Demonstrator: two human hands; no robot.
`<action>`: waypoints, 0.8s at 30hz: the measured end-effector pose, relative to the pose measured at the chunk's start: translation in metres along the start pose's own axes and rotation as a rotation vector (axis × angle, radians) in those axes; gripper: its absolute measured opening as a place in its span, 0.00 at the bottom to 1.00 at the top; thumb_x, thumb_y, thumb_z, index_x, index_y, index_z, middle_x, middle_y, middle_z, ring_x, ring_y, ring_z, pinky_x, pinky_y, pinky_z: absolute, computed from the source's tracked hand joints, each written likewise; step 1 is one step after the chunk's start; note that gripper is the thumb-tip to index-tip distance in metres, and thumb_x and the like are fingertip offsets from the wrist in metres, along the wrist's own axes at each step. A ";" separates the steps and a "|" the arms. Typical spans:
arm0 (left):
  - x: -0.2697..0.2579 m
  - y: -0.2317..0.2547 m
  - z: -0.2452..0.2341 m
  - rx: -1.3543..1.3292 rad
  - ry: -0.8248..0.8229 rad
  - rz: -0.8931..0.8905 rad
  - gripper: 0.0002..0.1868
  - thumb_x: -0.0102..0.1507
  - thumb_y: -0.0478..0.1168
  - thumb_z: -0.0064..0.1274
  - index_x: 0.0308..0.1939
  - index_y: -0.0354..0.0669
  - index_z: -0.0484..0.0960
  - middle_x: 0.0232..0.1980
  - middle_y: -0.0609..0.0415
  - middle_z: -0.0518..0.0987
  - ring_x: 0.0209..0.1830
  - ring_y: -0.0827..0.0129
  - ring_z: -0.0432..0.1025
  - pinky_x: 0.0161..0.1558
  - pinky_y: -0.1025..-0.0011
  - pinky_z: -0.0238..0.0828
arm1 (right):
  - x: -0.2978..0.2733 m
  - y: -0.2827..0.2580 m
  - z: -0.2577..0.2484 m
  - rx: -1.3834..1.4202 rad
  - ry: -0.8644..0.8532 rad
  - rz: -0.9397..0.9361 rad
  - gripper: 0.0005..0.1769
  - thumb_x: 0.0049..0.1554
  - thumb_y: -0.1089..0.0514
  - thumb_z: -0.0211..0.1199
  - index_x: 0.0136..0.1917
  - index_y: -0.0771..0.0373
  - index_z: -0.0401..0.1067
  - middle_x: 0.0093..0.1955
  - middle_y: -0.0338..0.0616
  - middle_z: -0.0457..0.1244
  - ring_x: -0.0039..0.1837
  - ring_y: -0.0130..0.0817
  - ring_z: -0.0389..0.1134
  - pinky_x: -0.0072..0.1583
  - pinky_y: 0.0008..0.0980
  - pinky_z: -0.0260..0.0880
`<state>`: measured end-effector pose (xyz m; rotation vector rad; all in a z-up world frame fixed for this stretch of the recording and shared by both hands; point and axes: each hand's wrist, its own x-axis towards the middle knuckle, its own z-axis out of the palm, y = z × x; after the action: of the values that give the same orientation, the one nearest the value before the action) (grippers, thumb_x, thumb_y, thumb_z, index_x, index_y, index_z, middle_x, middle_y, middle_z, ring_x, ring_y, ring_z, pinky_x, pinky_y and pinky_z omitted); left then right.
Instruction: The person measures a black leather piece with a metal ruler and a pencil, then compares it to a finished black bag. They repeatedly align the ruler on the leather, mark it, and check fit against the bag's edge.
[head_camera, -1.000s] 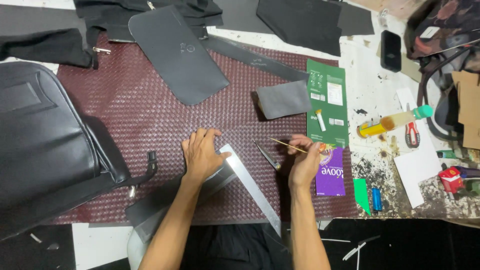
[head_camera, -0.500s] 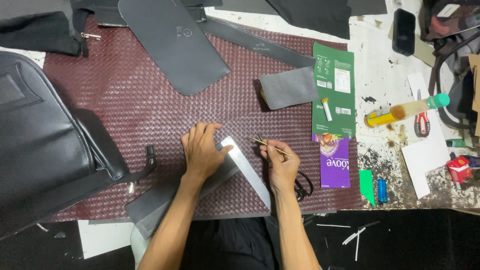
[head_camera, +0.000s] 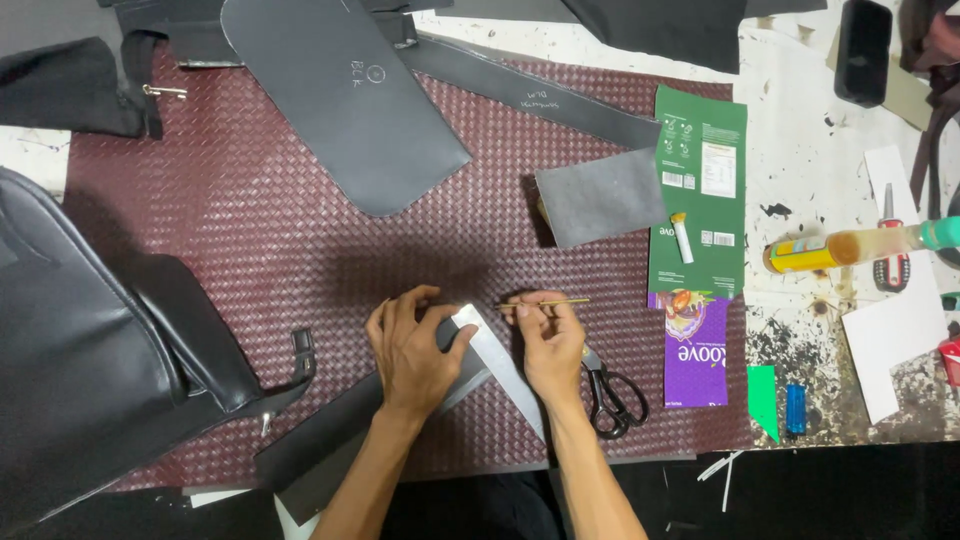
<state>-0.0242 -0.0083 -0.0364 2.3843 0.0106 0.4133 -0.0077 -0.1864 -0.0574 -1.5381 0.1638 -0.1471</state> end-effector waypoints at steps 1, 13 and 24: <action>0.000 -0.001 0.001 0.000 -0.006 0.000 0.16 0.53 0.51 0.72 0.37 0.51 0.85 0.52 0.57 0.77 0.52 0.61 0.73 0.65 0.50 0.55 | -0.003 -0.001 0.000 -0.001 0.004 0.005 0.07 0.62 0.69 0.60 0.53 0.74 0.69 0.46 0.58 0.69 0.48 0.42 0.76 0.52 0.37 0.80; 0.010 0.005 -0.004 0.060 -0.039 -0.007 0.13 0.60 0.55 0.63 0.39 0.54 0.85 0.54 0.58 0.78 0.51 0.61 0.72 0.58 0.55 0.55 | -0.030 -0.012 0.013 0.063 0.067 0.255 0.05 0.63 0.59 0.59 0.51 0.63 0.68 0.46 0.51 0.69 0.49 0.39 0.77 0.53 0.35 0.81; 0.009 0.005 -0.005 0.066 -0.076 -0.030 0.14 0.60 0.55 0.64 0.40 0.53 0.86 0.55 0.58 0.77 0.53 0.62 0.72 0.59 0.55 0.55 | -0.021 -0.024 0.015 -0.188 0.058 0.027 0.04 0.60 0.65 0.63 0.46 0.70 0.72 0.45 0.52 0.70 0.44 0.37 0.76 0.50 0.29 0.81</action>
<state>-0.0180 -0.0074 -0.0271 2.4601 0.0259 0.3116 -0.0251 -0.1682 -0.0323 -1.7187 0.2500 -0.1586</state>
